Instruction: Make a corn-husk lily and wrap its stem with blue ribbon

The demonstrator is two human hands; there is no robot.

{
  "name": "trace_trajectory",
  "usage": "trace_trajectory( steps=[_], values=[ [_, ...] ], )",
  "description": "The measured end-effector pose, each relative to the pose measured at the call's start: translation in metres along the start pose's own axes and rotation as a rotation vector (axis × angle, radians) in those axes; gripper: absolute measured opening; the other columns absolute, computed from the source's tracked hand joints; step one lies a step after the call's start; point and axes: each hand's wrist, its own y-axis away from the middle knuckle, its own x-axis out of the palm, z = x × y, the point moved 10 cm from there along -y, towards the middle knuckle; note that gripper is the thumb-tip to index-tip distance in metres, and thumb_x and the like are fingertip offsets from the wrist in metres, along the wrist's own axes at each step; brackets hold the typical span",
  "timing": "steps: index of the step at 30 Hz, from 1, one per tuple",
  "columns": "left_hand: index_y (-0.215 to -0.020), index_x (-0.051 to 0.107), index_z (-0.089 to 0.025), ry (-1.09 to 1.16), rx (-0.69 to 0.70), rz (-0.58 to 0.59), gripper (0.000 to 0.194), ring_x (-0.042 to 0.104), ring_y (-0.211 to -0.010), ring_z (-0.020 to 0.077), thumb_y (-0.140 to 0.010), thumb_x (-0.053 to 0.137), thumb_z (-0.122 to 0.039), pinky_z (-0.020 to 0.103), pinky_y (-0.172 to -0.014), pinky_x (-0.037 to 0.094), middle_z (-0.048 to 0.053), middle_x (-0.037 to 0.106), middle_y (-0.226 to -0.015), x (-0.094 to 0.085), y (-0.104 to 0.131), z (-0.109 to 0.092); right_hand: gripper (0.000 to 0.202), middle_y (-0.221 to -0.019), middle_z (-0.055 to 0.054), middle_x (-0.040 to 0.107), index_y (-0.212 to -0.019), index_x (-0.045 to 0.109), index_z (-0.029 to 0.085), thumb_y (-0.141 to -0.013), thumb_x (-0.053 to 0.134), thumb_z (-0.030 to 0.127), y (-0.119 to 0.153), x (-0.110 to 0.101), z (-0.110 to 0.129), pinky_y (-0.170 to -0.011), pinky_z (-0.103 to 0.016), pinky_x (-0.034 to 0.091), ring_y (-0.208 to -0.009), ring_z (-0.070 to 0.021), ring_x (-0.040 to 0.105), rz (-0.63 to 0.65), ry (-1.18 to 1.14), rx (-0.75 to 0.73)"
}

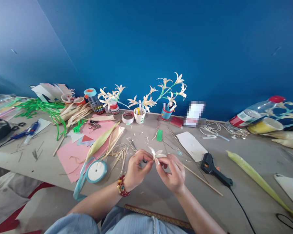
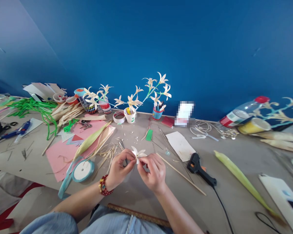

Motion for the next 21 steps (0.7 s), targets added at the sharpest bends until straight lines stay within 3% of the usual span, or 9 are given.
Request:
trace_trajectory(
  steps=[21],
  values=[
    [-0.076,0.059,-0.019,0.030,0.010,-0.002,0.010,0.062,-0.078,0.0174,-0.086,0.061,-0.018,0.032,-0.075,0.050,0.006,0.068,-0.079,-0.0005,-0.0001,-0.0023,0.013,-0.059,0.001,0.055,-0.085,0.060,0.020,-0.081,0.066,0.009,-0.0017,-0.0038,0.0039,-0.058,-0.029,0.043,-0.053,-0.0143,0.047,-0.038,0.034,-0.029]
  ],
)
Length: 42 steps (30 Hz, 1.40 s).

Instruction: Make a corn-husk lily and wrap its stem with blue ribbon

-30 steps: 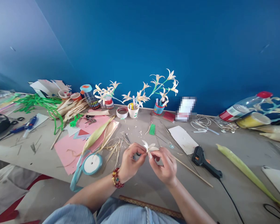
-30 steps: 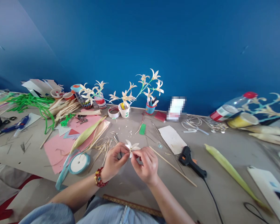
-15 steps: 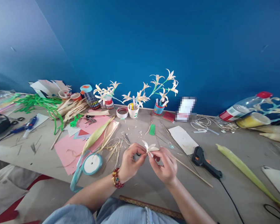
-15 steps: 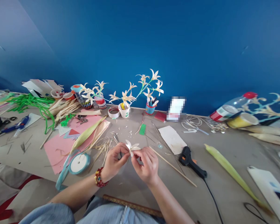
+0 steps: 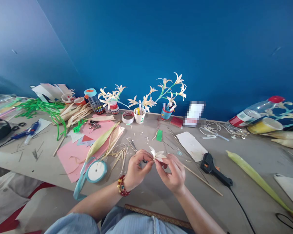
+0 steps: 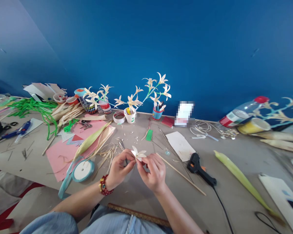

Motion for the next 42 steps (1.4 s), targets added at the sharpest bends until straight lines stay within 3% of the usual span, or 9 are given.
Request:
trace_trajectory(
  steps=[23,29,34,42],
  values=[
    [-0.077,0.059,-0.020,-0.135,0.097,-0.028,0.008,0.065,-0.087,0.0202,-0.084,0.061,-0.016,0.038,-0.084,0.051,0.005,0.070,-0.080,-0.002,0.003,-0.008,0.017,-0.057,0.004,0.047,-0.081,0.055,0.022,-0.080,0.066,0.009,0.005,-0.002,0.003,-0.059,-0.029,0.044,-0.053,-0.0137,0.047,-0.020,0.015,0.001],
    [-0.077,0.060,-0.021,-0.149,0.087,-0.038,0.009,0.064,-0.083,0.0196,-0.085,0.062,-0.018,0.040,-0.087,0.050,0.005,0.069,-0.077,-0.003,0.002,-0.006,0.029,-0.083,-0.004,0.058,-0.098,0.055,0.023,-0.075,0.068,0.009,0.007,-0.026,0.001,-0.070,-0.040,0.054,-0.074,-0.0197,0.060,-0.171,-0.025,-0.022],
    [-0.076,0.059,-0.020,-0.148,0.096,-0.011,0.009,0.063,-0.078,0.0177,-0.085,0.062,-0.018,0.040,-0.088,0.049,0.004,0.070,-0.076,0.000,0.002,-0.006,0.032,-0.108,-0.009,0.059,-0.105,0.064,0.026,-0.076,0.069,0.012,-0.007,-0.021,0.009,-0.087,-0.051,0.052,-0.102,-0.0279,0.059,0.005,0.112,-0.125],
    [-0.076,0.058,-0.021,-0.170,0.099,-0.006,0.010,0.064,-0.078,0.0182,-0.085,0.061,-0.019,0.040,-0.087,0.049,0.004,0.070,-0.076,0.000,0.002,-0.003,0.020,-0.101,-0.006,0.060,-0.094,0.069,0.027,-0.079,0.067,0.014,-0.010,-0.013,0.008,-0.093,-0.054,0.050,-0.101,-0.0250,0.058,0.063,0.114,-0.149]
  ],
)
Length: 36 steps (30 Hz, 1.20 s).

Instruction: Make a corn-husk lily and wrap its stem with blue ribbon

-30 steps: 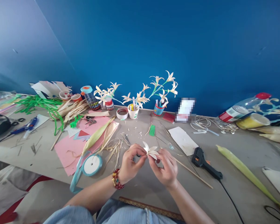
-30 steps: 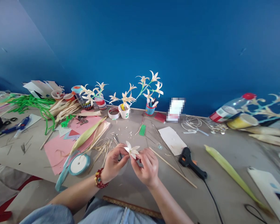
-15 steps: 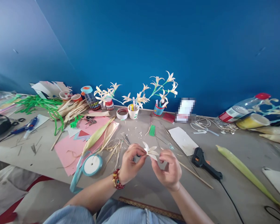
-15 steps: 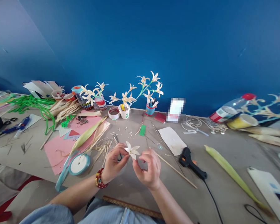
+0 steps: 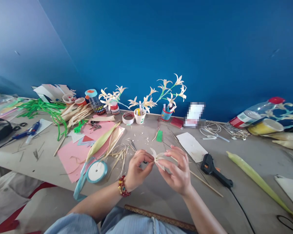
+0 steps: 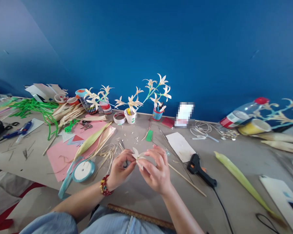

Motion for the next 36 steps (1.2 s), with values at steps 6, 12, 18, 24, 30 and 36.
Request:
trace_trajectory(
  steps=[6,12,18,24,30,36],
  values=[
    [-0.078,0.058,-0.021,0.004,0.024,0.005,0.009,0.064,-0.077,0.0177,-0.084,0.061,-0.016,0.042,-0.090,0.048,0.003,0.070,-0.077,0.000,0.000,-0.003,0.020,-0.100,-0.006,0.059,-0.092,0.068,0.026,-0.079,0.069,0.012,-0.002,0.001,0.005,-0.093,-0.052,0.051,-0.098,-0.0241,0.058,-0.016,0.010,0.009],
    [-0.079,0.058,-0.021,0.015,0.037,0.012,0.010,0.064,-0.079,0.0175,-0.084,0.060,-0.013,0.041,-0.089,0.047,0.003,0.070,-0.080,-0.001,0.000,-0.007,0.022,-0.096,-0.006,0.059,-0.088,0.062,0.024,-0.077,0.071,0.008,-0.002,0.003,0.007,-0.093,-0.052,0.051,-0.095,-0.0235,0.058,-0.045,0.013,0.059],
    [-0.079,0.058,-0.021,0.021,0.032,0.026,0.009,0.064,-0.080,0.0175,-0.085,0.060,-0.015,0.041,-0.090,0.047,0.003,0.070,-0.081,0.000,0.000,-0.008,0.020,-0.097,-0.006,0.061,-0.089,0.062,0.025,-0.078,0.071,0.011,0.002,0.003,0.004,-0.093,-0.053,0.051,-0.096,-0.0246,0.059,-0.056,0.021,0.100],
    [-0.079,0.058,-0.021,0.024,0.052,0.022,0.010,0.063,-0.079,0.0169,-0.085,0.060,-0.013,0.042,-0.092,0.047,0.003,0.070,-0.080,0.000,0.000,-0.009,0.021,-0.094,-0.007,0.064,-0.090,0.063,0.024,-0.077,0.072,0.011,0.005,0.003,0.006,-0.093,-0.051,0.050,-0.098,-0.0259,0.061,-0.077,0.048,0.091],
    [-0.080,0.058,-0.020,0.050,0.072,0.005,0.010,0.062,-0.080,0.0172,-0.083,0.061,-0.011,0.042,-0.090,0.047,0.003,0.069,-0.081,0.000,0.001,-0.009,0.042,-0.103,-0.008,0.062,-0.115,0.058,0.024,-0.077,0.073,0.013,0.008,-0.002,0.002,-0.093,-0.054,0.051,-0.100,-0.0267,0.061,-0.159,-0.013,0.095],
    [-0.081,0.060,-0.020,0.062,0.095,0.007,0.010,0.063,-0.082,0.0175,-0.082,0.061,-0.010,0.042,-0.092,0.046,0.003,0.068,-0.081,-0.001,0.001,-0.013,0.074,-0.119,-0.015,0.059,-0.141,0.041,0.023,-0.076,0.075,0.013,0.014,0.007,-0.009,-0.092,-0.054,0.050,-0.109,-0.0308,0.058,-0.131,-0.165,0.220]
  ],
)
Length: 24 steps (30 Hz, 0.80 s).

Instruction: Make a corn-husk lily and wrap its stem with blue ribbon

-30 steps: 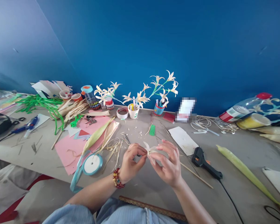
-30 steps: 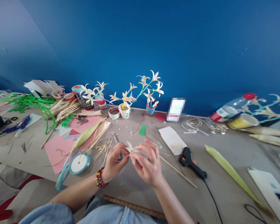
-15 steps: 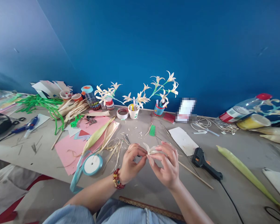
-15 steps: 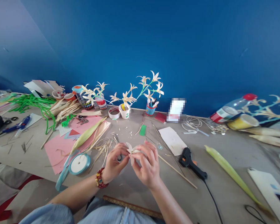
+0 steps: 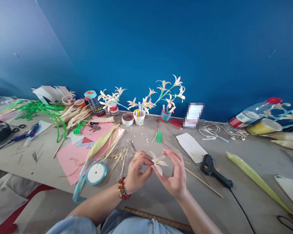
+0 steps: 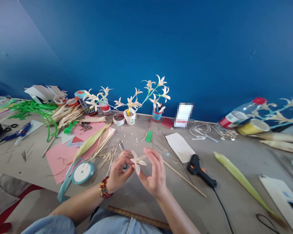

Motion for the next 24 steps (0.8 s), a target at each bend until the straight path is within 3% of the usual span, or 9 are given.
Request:
trace_trajectory(
  steps=[4,9,14,19,24],
  values=[
    [-0.079,0.059,-0.019,-0.001,0.015,-0.011,0.010,0.062,-0.080,0.0172,-0.082,0.062,-0.011,0.042,-0.090,0.047,0.003,0.067,-0.079,-0.001,-0.001,-0.003,0.070,-0.125,-0.015,0.054,-0.138,0.042,0.023,-0.077,0.075,0.018,0.007,0.011,-0.018,-0.096,-0.053,0.048,-0.111,-0.0300,0.057,0.089,-0.214,0.213],
    [-0.080,0.058,-0.020,-0.003,-0.008,-0.006,0.012,0.062,-0.080,0.0175,-0.081,0.062,-0.009,0.043,-0.091,0.047,0.004,0.069,-0.081,0.000,0.000,0.002,0.022,-0.112,-0.010,0.062,-0.104,0.061,0.024,-0.084,0.068,0.024,0.020,0.034,-0.040,-0.090,-0.041,0.051,-0.108,-0.0262,0.060,0.216,-0.505,0.491],
    [-0.080,0.057,-0.020,-0.006,-0.028,-0.009,0.013,0.063,-0.082,0.0183,-0.080,0.061,-0.008,0.043,-0.090,0.048,0.004,0.070,-0.083,-0.002,0.001,0.004,0.025,-0.109,-0.009,0.064,-0.099,0.064,0.022,-0.078,0.075,0.031,0.034,0.049,-0.059,-0.078,-0.032,0.053,-0.094,-0.0230,0.064,0.169,-0.739,0.735],
    [-0.081,0.056,-0.020,-0.027,-0.018,-0.032,0.014,0.065,-0.082,0.0185,-0.080,0.061,-0.007,0.043,-0.091,0.049,0.004,0.071,-0.082,-0.003,-0.001,0.003,0.013,-0.099,-0.005,0.062,-0.077,0.065,0.020,-0.077,0.076,0.028,0.039,0.052,-0.064,-0.074,-0.027,0.047,-0.086,-0.0183,0.059,0.116,-0.777,0.765],
    [-0.082,0.055,-0.020,-0.075,0.038,-0.038,0.016,0.064,-0.081,0.0180,-0.080,0.060,-0.006,0.045,-0.092,0.048,0.004,0.070,-0.082,-0.004,0.001,0.000,0.014,-0.095,-0.004,0.060,-0.074,0.062,0.020,-0.078,0.075,0.025,0.040,0.051,-0.061,-0.071,-0.026,0.044,-0.081,-0.0167,0.056,0.090,-0.787,0.767]
  ],
)
